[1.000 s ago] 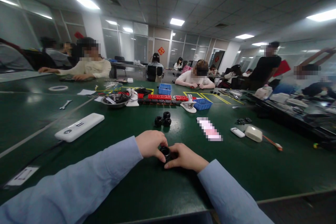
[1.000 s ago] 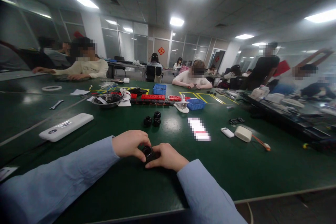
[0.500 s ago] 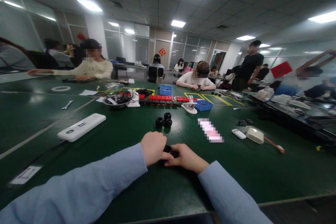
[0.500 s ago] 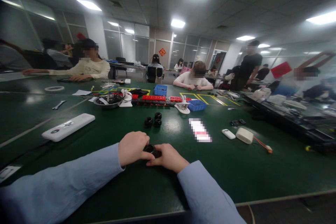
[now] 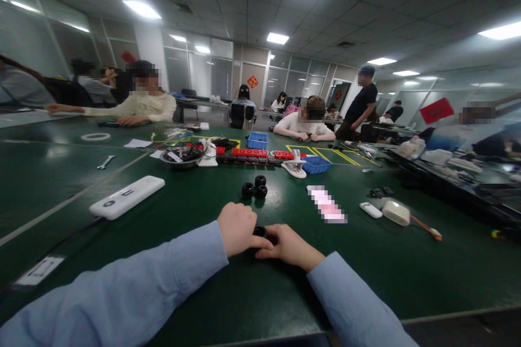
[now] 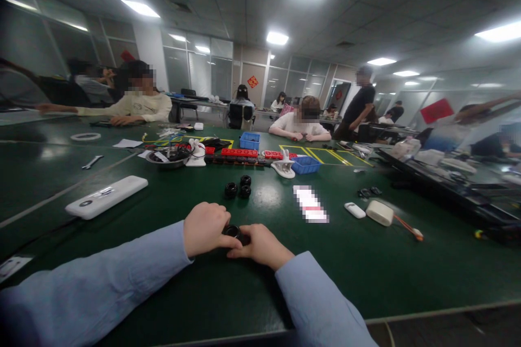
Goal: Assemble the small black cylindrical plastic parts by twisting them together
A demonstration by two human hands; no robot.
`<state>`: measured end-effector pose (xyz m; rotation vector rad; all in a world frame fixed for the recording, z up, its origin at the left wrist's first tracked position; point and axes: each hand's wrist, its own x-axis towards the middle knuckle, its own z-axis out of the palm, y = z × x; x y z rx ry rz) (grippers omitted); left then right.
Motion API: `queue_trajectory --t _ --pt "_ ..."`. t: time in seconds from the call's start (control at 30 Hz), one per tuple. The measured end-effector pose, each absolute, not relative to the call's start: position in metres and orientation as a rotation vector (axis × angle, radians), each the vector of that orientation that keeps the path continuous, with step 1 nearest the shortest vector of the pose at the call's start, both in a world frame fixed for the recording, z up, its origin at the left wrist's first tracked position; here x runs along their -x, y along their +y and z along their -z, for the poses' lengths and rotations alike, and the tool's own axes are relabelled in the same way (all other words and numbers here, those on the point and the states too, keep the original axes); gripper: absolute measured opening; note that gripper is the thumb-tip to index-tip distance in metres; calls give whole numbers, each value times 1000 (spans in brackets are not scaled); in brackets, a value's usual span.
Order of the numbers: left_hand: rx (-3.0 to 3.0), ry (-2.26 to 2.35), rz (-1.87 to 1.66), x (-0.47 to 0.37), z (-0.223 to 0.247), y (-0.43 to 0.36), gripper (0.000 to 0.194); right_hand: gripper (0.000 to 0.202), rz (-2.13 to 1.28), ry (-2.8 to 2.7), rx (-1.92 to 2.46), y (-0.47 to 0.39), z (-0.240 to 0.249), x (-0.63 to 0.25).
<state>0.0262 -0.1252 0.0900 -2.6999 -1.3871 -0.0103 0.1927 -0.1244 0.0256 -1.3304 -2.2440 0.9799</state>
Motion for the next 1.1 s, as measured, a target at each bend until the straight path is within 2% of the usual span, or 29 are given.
queue_trajectory --t 0.1,0.27,0.47,0.63,1.1 --pt "2775 -1321 108 -19 -93 -118 64 25 -970 -2272 1312 -124 -26 -194" --pt "3141 -881 251 -10 -96 -104 44 30 -937 -2362 1248 -123 -24 -197" --pt "3351 -605 2 -7 -94 -94 41 36 -843 -2425 1277 -126 -28 -198" --pt "3361 -597 -71 -7 -94 -95 47 39 -813 -2439 1309 -129 -34 -196" --pt "3326 -652 -78 -9 -93 -96 41 37 -845 -2431 1247 -128 -34 -196"
